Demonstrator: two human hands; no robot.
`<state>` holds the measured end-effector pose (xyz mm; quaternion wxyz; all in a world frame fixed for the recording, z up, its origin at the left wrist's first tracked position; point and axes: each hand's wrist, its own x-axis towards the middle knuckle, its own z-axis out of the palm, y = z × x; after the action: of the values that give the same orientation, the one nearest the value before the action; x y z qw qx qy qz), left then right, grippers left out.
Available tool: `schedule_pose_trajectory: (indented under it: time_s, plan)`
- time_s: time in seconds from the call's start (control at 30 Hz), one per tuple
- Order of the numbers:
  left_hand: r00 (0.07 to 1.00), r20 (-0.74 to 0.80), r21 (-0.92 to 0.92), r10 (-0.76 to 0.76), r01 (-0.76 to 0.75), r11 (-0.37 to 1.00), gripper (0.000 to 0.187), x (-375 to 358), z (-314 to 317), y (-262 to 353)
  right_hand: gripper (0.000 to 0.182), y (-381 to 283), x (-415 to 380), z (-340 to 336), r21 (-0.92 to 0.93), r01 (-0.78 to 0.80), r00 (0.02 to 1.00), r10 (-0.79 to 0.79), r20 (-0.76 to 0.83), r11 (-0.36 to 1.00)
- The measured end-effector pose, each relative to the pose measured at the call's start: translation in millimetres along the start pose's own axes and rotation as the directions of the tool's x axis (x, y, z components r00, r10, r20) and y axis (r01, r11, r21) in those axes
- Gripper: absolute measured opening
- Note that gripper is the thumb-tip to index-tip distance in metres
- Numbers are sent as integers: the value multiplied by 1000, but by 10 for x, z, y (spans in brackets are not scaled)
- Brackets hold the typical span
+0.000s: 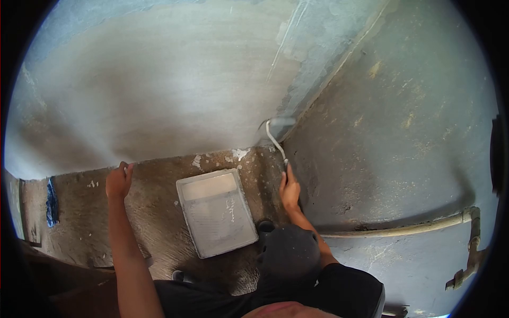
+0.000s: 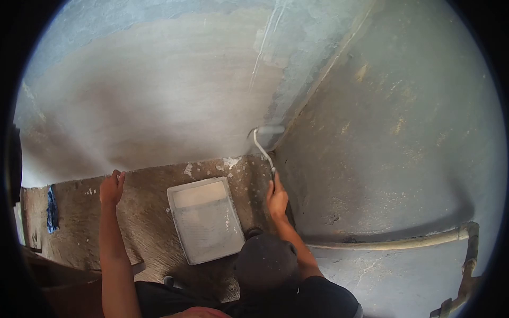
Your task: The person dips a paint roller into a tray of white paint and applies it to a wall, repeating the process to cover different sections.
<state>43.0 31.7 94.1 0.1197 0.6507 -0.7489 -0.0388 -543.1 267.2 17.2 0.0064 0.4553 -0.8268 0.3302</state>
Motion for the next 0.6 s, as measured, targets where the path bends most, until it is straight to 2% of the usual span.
schedule_pose_trajectory:
  time_s: [0.07, 0.2, 0.3, 0.37, 0.5, 0.57, 0.6]
  plan:
    - [999, -24, 52, 24, -23, 998, 49, 62, 84, -52, 48, -252, 217, -200, 98, 146, 971, -124, -206, 984]
    - [999, -26, 24, 27, -26, 999, 49, 131, 67, 96, 47, -706, 653, -718, 97, 207, 949, -176, -261, 973]
    - [999, 47, 2, 20, -20, 1000, 50, 176, 17, 232, 47, -1035, 1054, -1048, 95, 286, 911, -240, -336, 953]
    - [998, -1, -3, 66, -66, 998, 50, 208, 76, 232, 47, -1224, 1318, -1217, 39, 386, 846, -337, -413, 922]
    - [997, -12, -1, 71, -71, 997, 49, 208, -18, 329, 48, -1667, 1469, -1423, 120, 368, 864, -291, -412, 922]
    - [999, 12, -14, 46, -46, 999, 49, 187, -72, 353, 47, -1762, 1434, -1445, 306, 149, 969, -77, -236, 940]
    - [999, 6, -15, 43, -43, 999, 49, 179, -72, 339, 47, -1697, 1407, -1377, 308, 156, 968, -82, -239, 939]
